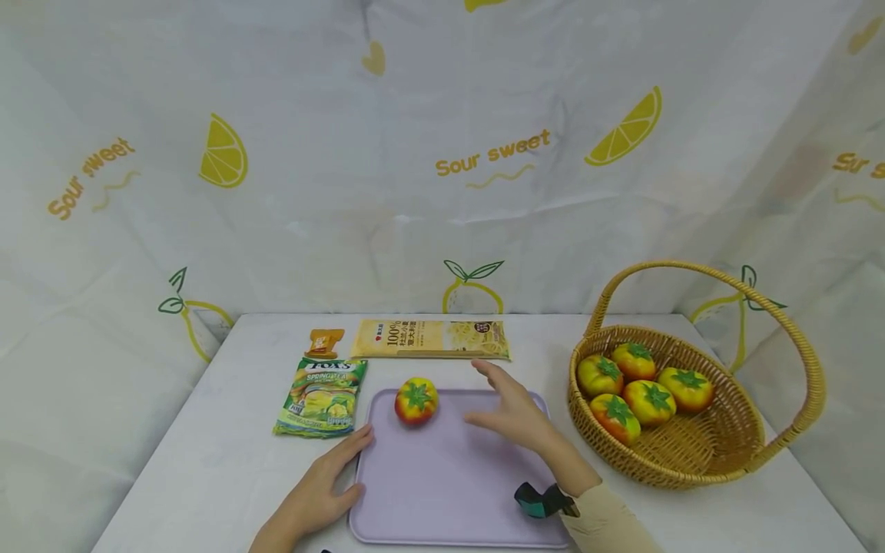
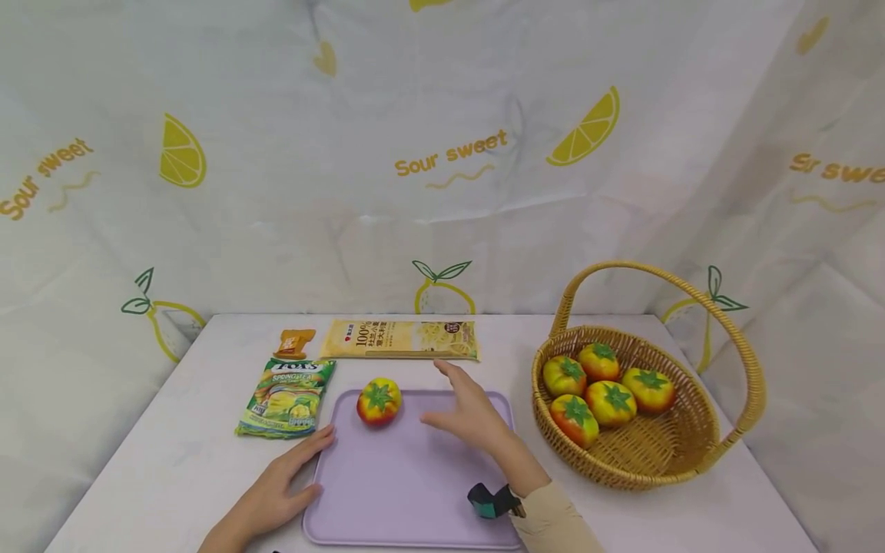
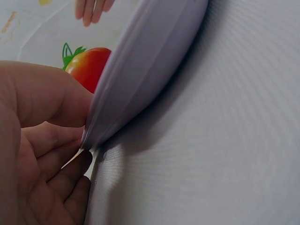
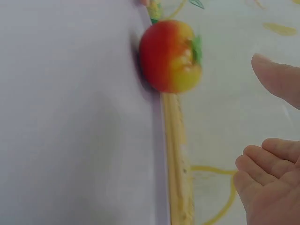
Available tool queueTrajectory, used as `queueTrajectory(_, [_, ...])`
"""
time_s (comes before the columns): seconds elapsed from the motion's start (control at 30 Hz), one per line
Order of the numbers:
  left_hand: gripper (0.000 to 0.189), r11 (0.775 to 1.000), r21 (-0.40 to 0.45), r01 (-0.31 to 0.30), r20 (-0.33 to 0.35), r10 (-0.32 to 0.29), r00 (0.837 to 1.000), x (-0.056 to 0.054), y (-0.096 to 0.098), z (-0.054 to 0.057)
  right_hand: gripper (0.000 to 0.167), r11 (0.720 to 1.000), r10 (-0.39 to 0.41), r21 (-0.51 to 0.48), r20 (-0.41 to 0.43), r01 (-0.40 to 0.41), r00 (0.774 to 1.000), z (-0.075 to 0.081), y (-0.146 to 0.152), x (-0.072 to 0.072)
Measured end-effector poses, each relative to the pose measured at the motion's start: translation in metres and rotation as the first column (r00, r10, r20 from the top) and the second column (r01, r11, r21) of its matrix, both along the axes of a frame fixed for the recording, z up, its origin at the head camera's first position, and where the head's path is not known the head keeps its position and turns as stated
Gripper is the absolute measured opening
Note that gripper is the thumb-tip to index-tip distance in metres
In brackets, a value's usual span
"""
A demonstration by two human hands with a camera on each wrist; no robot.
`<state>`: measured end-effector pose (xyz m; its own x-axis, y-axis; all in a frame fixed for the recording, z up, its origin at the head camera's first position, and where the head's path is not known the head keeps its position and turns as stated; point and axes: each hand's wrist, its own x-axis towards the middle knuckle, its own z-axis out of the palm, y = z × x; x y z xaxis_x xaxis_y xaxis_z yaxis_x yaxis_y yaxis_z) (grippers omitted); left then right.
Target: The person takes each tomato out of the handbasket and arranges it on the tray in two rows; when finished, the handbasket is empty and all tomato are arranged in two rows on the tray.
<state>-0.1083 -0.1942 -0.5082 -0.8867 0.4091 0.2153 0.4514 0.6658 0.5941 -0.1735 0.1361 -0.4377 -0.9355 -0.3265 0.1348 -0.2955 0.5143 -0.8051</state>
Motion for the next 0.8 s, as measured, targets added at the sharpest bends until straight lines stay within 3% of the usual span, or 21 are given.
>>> queueTrajectory(0.27, [0.066,1.000,-0.013,0.000,0.000,0.000,1.000,0.000,0.001,-0.001,0.079,0.998,-0.047,-0.046,-0.107,0.042,0.993,0.016,0.050,0.020])
queueTrajectory(0.5, [0.066,1.000,-0.015,0.005,0.005,-0.005,1.000,0.000,0.000,-0.001,0.075,0.993,-0.118,-0.019,-0.192,0.117,0.974,0.025,0.096,0.037])
queueTrajectory(0.8, [0.066,1.000,-0.015,0.000,0.005,0.000,1.000,-0.001,0.000,-0.003,0.072,0.972,-0.228,0.026,-0.157,0.234,0.961,0.026,0.148,0.056])
